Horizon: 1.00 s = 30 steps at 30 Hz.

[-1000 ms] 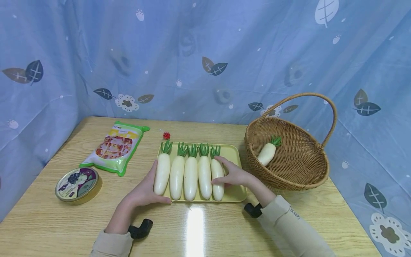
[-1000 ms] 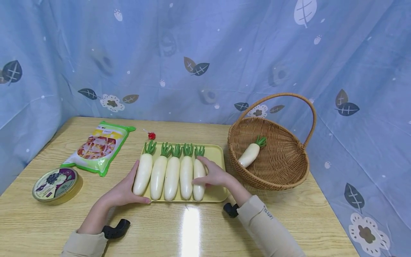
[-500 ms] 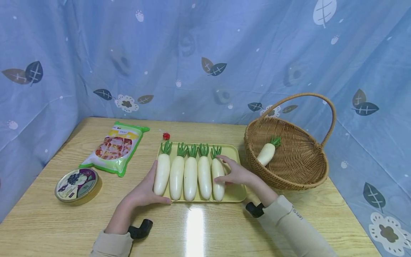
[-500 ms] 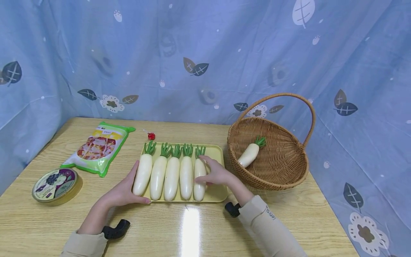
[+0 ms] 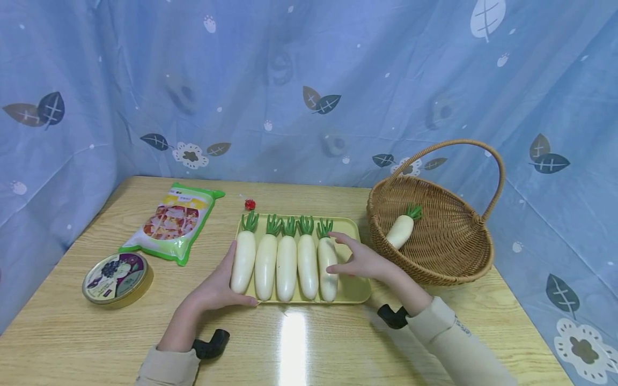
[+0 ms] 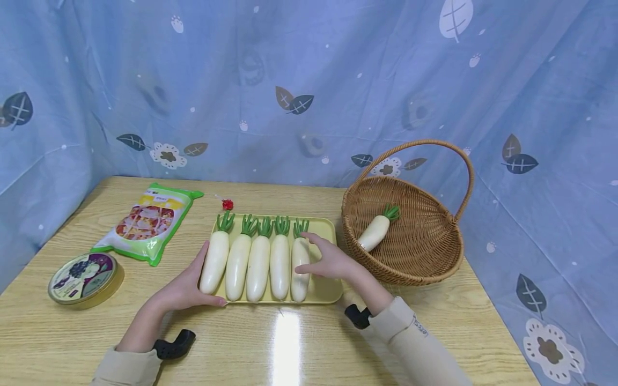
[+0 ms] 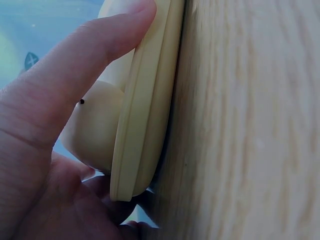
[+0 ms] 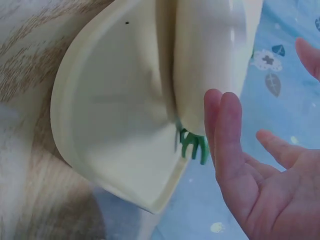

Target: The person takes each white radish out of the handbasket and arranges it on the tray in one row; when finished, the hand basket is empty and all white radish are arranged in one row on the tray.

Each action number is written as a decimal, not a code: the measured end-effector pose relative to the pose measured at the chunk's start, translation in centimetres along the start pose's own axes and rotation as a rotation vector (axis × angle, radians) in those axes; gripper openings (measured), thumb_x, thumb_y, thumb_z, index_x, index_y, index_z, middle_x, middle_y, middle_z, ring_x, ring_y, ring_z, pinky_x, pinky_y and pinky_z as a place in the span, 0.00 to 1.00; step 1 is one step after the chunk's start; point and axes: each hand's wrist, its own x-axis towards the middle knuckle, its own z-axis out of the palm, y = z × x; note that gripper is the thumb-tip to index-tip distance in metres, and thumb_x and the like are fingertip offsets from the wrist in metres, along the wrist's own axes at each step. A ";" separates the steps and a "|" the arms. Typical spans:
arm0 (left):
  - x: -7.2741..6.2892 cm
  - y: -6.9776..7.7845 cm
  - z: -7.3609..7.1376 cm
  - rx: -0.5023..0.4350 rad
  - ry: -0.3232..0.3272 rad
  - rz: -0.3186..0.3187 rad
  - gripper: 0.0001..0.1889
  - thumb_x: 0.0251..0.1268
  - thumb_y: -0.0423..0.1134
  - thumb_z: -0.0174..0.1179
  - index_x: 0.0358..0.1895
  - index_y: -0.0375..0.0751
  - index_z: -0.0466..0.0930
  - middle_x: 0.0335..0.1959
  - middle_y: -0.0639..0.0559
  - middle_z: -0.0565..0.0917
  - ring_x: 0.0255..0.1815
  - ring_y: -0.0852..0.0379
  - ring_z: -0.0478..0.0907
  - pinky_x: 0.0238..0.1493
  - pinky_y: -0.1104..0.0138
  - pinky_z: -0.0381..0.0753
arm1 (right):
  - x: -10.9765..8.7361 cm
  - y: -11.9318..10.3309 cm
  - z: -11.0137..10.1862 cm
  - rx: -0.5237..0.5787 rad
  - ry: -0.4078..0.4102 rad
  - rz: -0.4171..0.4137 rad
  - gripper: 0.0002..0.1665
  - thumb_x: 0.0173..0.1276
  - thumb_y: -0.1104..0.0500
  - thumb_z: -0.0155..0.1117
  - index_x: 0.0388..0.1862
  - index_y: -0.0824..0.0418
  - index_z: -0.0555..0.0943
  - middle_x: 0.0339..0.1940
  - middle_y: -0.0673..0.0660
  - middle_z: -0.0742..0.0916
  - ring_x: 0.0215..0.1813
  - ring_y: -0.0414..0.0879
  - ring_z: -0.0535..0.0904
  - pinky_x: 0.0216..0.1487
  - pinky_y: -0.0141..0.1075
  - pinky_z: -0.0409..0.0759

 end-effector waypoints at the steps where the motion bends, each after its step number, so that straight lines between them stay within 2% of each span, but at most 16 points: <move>1: 0.0 0.0 0.0 -0.001 0.000 0.003 0.75 0.27 0.51 0.78 0.70 0.35 0.23 0.71 0.34 0.35 0.71 0.38 0.37 0.66 0.45 0.42 | -0.2 -0.2 -0.1 -0.007 0.004 -0.001 0.51 0.56 0.52 0.69 0.72 0.57 0.52 0.68 0.70 0.59 0.28 0.57 0.80 0.34 0.45 0.79; 8: 0.0 -0.1 0.1 -0.002 0.004 0.004 0.75 0.27 0.51 0.78 0.70 0.36 0.23 0.72 0.34 0.36 0.71 0.38 0.37 0.66 0.45 0.43 | -1.5 -1.0 -0.7 -0.065 0.055 -0.034 0.50 0.55 0.52 0.69 0.72 0.57 0.54 0.66 0.70 0.63 0.30 0.56 0.80 0.30 0.38 0.77; 17: 0.0 -0.1 0.1 -0.014 0.007 0.008 0.75 0.26 0.50 0.78 0.70 0.37 0.23 0.72 0.35 0.37 0.71 0.38 0.38 0.65 0.45 0.43 | -3.1 -1.8 -1.8 -0.114 0.095 -0.046 0.48 0.56 0.50 0.69 0.71 0.57 0.55 0.65 0.69 0.66 0.34 0.45 0.80 0.34 0.37 0.78; 21: 0.1 -0.1 0.0 -0.023 0.010 0.019 0.75 0.26 0.50 0.78 0.70 0.37 0.23 0.72 0.35 0.37 0.71 0.39 0.38 0.66 0.45 0.43 | -4.0 -2.5 -2.5 -0.112 0.114 -0.065 0.48 0.56 0.51 0.68 0.71 0.59 0.56 0.64 0.69 0.67 0.37 0.44 0.80 0.38 0.37 0.78; 25: 0.1 -0.1 0.0 -0.030 0.010 0.028 0.75 0.26 0.50 0.78 0.71 0.37 0.23 0.72 0.36 0.37 0.71 0.39 0.38 0.66 0.45 0.43 | -5.0 -3.0 -3.2 -0.130 0.133 -0.096 0.46 0.58 0.53 0.67 0.70 0.61 0.56 0.62 0.68 0.69 0.38 0.44 0.81 0.37 0.37 0.78; 30: 0.1 0.0 0.0 -0.027 0.005 0.008 0.75 0.26 0.49 0.78 0.70 0.36 0.23 0.72 0.34 0.36 0.71 0.38 0.37 0.66 0.45 0.42 | -6.0 -3.8 -4.2 -0.167 0.165 -0.113 0.42 0.58 0.54 0.68 0.68 0.57 0.60 0.59 0.64 0.73 0.39 0.44 0.80 0.37 0.39 0.78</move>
